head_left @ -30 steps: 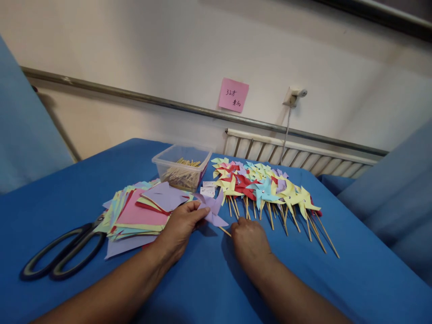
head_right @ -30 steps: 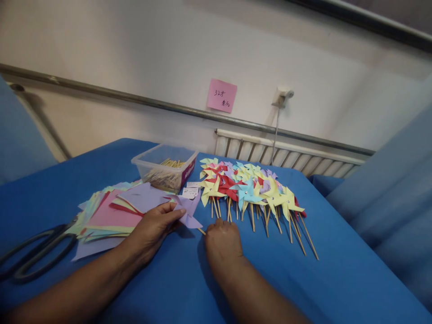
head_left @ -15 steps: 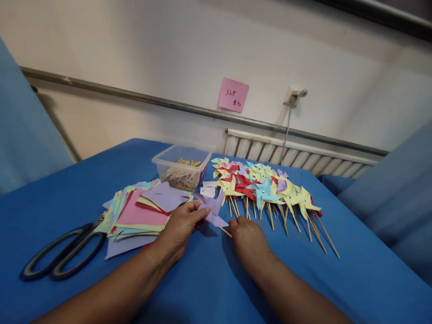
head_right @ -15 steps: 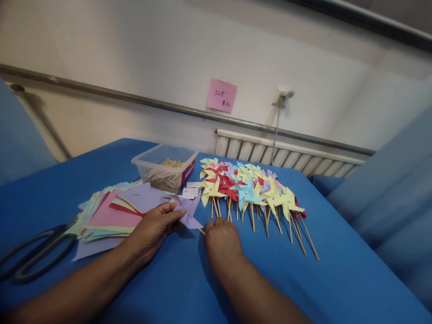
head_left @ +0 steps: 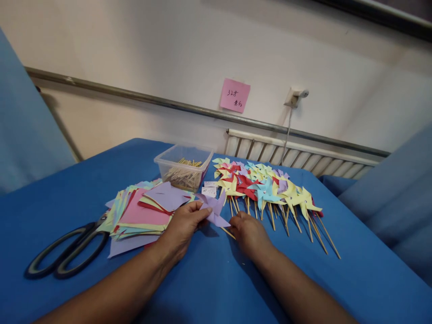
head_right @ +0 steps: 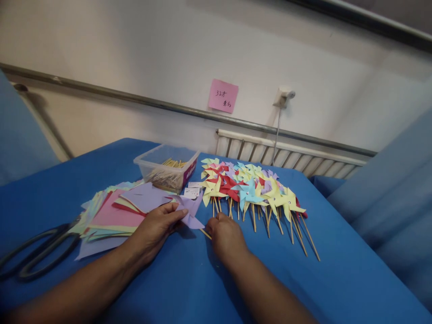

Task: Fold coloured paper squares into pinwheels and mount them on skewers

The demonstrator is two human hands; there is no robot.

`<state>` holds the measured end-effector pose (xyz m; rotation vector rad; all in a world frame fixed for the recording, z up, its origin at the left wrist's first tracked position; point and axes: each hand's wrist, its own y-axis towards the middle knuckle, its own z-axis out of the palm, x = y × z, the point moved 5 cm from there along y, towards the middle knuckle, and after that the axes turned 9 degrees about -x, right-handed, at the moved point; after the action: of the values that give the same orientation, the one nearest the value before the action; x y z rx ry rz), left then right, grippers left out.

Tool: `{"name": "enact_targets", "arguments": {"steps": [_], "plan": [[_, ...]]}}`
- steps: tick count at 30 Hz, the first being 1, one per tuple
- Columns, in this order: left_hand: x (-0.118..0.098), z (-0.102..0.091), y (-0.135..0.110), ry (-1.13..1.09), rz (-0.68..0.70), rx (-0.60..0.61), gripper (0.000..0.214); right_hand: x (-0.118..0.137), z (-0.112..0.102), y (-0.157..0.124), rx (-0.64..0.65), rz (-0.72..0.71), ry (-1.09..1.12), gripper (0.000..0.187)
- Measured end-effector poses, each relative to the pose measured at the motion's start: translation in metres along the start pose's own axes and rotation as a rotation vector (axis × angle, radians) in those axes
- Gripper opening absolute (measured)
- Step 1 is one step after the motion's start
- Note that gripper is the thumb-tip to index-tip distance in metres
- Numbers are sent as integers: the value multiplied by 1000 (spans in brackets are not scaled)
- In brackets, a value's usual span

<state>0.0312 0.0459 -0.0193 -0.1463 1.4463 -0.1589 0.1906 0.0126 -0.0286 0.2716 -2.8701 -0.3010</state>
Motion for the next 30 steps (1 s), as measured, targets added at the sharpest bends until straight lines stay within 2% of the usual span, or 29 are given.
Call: {"name": "enact_targets", "arguments": {"steps": [5,17,21,30], "plan": [[1,0,-1,-9,-17,-18,23,1,2,-3,22,15,-51,21],[-1,0,-1,-1,-4,-18,25,11,-5,-5,37,-88,-81,18],[0,0,-1,-10,-6,-10,24,11,-5,-6,12,-72,-82,18],[4,-2,1,-1,-10,-10,23,7,-2,-5,42,-46,-58,18]]}}
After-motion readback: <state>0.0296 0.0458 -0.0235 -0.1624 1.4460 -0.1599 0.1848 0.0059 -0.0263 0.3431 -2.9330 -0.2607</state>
